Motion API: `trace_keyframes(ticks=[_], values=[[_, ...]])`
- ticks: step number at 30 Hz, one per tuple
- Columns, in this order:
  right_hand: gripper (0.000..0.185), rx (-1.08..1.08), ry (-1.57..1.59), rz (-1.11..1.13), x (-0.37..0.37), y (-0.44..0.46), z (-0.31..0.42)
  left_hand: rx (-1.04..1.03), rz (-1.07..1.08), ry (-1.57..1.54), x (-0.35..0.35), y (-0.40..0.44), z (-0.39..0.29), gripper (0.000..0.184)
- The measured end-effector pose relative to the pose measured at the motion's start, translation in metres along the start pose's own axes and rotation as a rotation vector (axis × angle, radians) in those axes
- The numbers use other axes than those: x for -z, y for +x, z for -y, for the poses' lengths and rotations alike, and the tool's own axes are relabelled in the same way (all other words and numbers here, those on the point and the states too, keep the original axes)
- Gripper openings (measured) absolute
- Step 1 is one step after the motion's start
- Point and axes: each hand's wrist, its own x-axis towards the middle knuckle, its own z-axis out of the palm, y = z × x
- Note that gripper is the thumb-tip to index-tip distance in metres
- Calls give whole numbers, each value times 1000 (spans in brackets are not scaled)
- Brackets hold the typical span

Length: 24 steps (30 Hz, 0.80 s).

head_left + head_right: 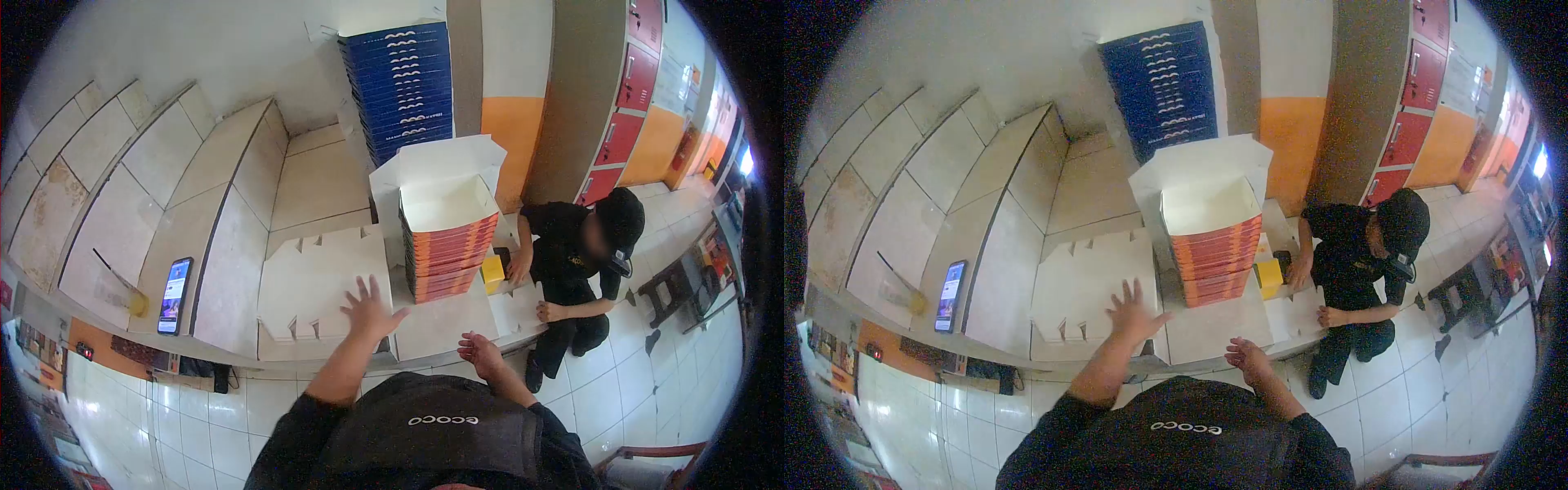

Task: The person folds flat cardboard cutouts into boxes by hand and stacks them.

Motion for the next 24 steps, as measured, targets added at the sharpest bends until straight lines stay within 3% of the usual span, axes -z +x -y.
trace_keyframes(ticks=[5,8,11,14,18,22,24], values=[[37,45,-121,39,-20,-8,15,245,163,-6,6,66,-21,80],[34,75,-126,51,-21,-11,20,-22,176,-42,-8,124,2,61],[34,50,-63,-14,-13,-5,13,-254,168,1,22,137,4,39],[33,54,-55,-42,-13,-6,13,-320,162,147,69,146,3,31],[33,69,-56,-62,-8,-6,7,-130,137,39,133,189,35,31],[32,89,-16,-73,-5,-11,7,-210,104,62,230,214,90,28],[31,88,13,-124,-7,-11,5,-157,-165,250,282,188,105,28]])
